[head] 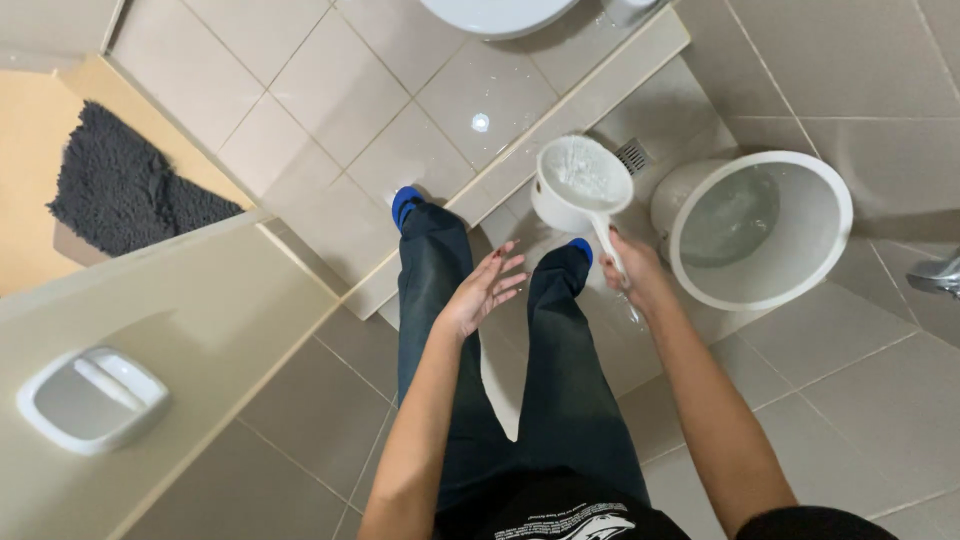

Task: The person scoops water from a bucket using a white plastic ladle and pours it onto the tiled floor near the toilet. They then use a handheld bidet sprayer to rinse the floor and the toilet bowl, directing the water stream across the tiles and into the bowl.

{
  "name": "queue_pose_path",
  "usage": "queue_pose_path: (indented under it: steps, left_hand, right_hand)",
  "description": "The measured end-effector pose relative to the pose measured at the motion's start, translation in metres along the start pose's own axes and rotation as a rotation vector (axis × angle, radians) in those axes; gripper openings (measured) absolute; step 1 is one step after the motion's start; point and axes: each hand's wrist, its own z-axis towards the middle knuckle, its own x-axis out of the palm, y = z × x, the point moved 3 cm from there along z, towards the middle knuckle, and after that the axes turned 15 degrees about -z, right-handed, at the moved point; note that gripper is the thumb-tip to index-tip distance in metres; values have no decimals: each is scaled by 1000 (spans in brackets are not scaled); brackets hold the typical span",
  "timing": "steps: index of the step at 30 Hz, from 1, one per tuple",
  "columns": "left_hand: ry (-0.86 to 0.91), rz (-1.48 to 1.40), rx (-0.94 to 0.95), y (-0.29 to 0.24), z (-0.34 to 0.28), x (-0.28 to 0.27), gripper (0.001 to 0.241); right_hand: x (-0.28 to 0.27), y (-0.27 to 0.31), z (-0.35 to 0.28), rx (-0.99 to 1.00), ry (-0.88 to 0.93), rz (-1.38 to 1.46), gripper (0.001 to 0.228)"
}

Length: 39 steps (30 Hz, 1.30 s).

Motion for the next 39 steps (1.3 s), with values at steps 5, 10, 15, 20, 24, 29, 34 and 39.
queue_pose_path:
  steps: [5, 10, 15, 20, 24, 29, 34, 39]
  left_hand:
    - [-29, -40, 24, 1, -23, -26, 56]
    - [-53, -109, 24, 3, -32, -36, 56]
    - [-72, -133, 40, 3, -33, -33, 56]
    - [-42, -149, 67, 0, -20, -17, 55]
    - [-30, -141, 51, -2, -9, -1, 54]
    - [-11, -148, 59, 2, 0, 4, 53]
    - [1, -143, 55, 12, 8, 9, 53]
    - [-57, -180, 40, 30, 23, 3, 51]
  right_hand:
    - [21, 19, 132, 31, 278, 171, 33]
    - [38, 81, 168, 128, 305, 353, 40]
    - [49, 118, 159, 94, 378, 429, 39]
    - [56, 119, 146, 99, 461, 413, 39]
    - [59, 108, 127, 63, 421, 310, 36]
    - [44, 86, 84, 9, 285, 88, 33]
    - [13, 44, 64, -20, 144, 25, 29]
    - [9, 8, 52, 25, 63, 68, 24]
